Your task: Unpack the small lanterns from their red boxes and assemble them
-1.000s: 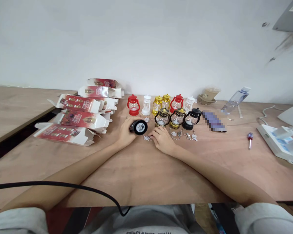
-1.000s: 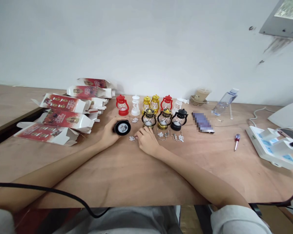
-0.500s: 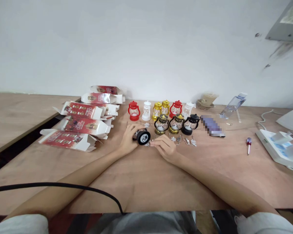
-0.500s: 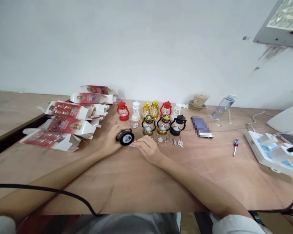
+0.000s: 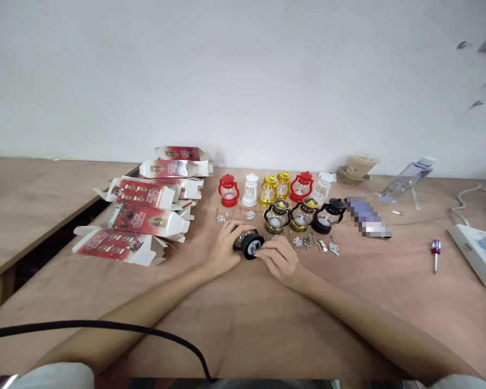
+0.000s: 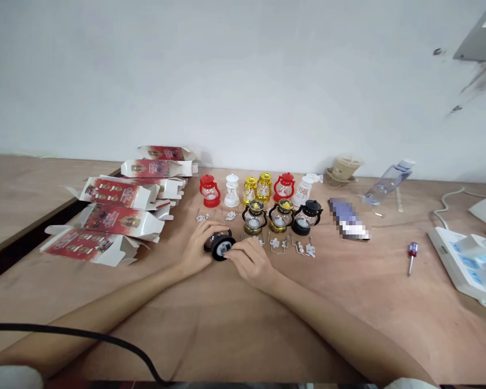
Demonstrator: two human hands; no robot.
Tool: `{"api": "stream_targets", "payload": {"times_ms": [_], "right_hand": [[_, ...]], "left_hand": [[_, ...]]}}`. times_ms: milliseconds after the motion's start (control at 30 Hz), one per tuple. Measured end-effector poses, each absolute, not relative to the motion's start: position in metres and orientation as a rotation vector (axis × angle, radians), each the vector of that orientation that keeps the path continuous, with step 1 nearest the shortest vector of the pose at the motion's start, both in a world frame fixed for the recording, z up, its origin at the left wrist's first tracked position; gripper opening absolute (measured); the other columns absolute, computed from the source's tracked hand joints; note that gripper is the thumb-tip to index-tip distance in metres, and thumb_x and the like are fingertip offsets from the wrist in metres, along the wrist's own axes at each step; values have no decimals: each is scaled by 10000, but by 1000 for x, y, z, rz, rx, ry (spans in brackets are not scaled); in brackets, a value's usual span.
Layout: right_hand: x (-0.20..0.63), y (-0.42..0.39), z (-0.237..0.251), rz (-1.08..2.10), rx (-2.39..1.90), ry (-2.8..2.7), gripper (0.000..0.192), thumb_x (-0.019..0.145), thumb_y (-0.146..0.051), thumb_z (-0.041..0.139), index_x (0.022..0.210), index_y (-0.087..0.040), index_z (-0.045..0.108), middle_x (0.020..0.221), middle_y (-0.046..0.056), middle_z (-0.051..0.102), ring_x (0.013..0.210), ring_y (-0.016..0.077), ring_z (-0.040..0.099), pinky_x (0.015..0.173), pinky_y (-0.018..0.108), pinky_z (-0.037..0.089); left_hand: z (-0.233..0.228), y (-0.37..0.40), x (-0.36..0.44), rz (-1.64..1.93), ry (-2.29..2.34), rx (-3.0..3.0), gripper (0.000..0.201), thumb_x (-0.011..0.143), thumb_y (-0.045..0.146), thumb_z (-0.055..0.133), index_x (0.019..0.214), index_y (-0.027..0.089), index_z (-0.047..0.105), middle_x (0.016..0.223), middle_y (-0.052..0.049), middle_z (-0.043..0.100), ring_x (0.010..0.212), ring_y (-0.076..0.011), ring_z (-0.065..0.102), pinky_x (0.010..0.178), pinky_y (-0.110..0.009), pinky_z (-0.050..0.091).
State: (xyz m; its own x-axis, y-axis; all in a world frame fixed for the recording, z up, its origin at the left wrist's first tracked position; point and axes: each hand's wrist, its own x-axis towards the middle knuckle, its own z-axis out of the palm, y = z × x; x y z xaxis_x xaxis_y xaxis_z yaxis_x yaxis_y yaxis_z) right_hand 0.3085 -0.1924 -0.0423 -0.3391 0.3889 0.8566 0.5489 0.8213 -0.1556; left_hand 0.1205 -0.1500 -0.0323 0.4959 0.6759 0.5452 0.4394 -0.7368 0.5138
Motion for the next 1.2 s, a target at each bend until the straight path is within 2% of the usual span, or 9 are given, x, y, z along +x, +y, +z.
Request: {"api": "stream_targets", "payload": {"times_ms": [133, 333, 500, 600, 733, 800, 967, 1200], "right_hand": [[309, -193, -42, -84, -805, -2015, 201, 899, -173, 491, 897, -230, 683, 799, 60, 644, 724, 154, 541, 658, 309, 444], [311, -194, -41, -84, -828, -1930, 216, 898, -161, 468, 951, -231, 665, 812, 59, 615, 731, 155, 554, 660, 304, 475], [317, -186, -43, -86, -1035, -1903, 182, 894, -189, 466, 927, -194, 646, 881, 84, 641, 863, 199, 553, 767, 360, 454], [318, -182, -46, -132, -1123, -2103, 230, 894, -202, 464, 1032, -185, 646, 985, 89, 679, 939, 229, 524, 798, 390, 403], [316, -179, -48, -151, -1136, -2275, 315, 907, -208, 457, 1188, -170, 596, 1096, 85, 673, 990, 243, 484, 832, 412, 362], [314, -178, -48, -161, -1148, -2315, 294, 904, -197, 466, 1154, -182, 620, 1065, 76, 678, 975, 241, 474, 822, 408, 350], [314, -176, -48, -157, -1222, -2338, 181, 897, -236, 511, 930, -196, 685, 931, 57, 679, 942, 236, 463, 798, 385, 326], [314, -174, -49, -55, -1248, -2340, 191, 912, -255, 499, 848, -181, 664, 865, 60, 654, 903, 205, 472, 813, 344, 345]], "left_hand": [[-30, -151, 120, 1066, 959, 2415, 501, 645, 29, 536, 1105, 223, 577, 1106, -66, 576, 1068, -232, 513, 917, -384, 434], [-30, -152, 120, 1078, 970, 2460, 440, 693, 73, 560, 1106, 224, 580, 1111, -75, 584, 1077, -233, 515, 923, -385, 431], [-32, -147, 117, 1356, 1018, 2355, 360, 717, 87, 576, 1056, 209, 583, 1049, -58, 624, 1021, -209, 557, 900, -352, 440], [-33, -138, 115, 1475, 1025, 2248, 304, 721, 123, 591, 1018, 187, 583, 1022, -60, 644, 985, -202, 587, 893, -346, 453], [-37, -129, 113, 1479, 1054, 2183, 330, 699, 143, 598, 1027, 171, 575, 1046, -71, 646, 1000, -205, 598, 913, -351, 460], [-37, -128, 113, 1475, 1054, 2184, 337, 695, 141, 596, 1030, 170, 573, 1040, -70, 649, 998, -205, 599, 907, -348, 463], [-36, -131, 116, 1459, 978, 2268, 290, 712, 118, 586, 998, 171, 585, 1012, -67, 654, 974, -203, 598, 891, -351, 453], [-36, -133, 117, 1400, 956, 2359, 300, 714, 134, 611, 1009, 186, 588, 1019, -56, 664, 981, -208, 596, 870, -347, 456]]}}
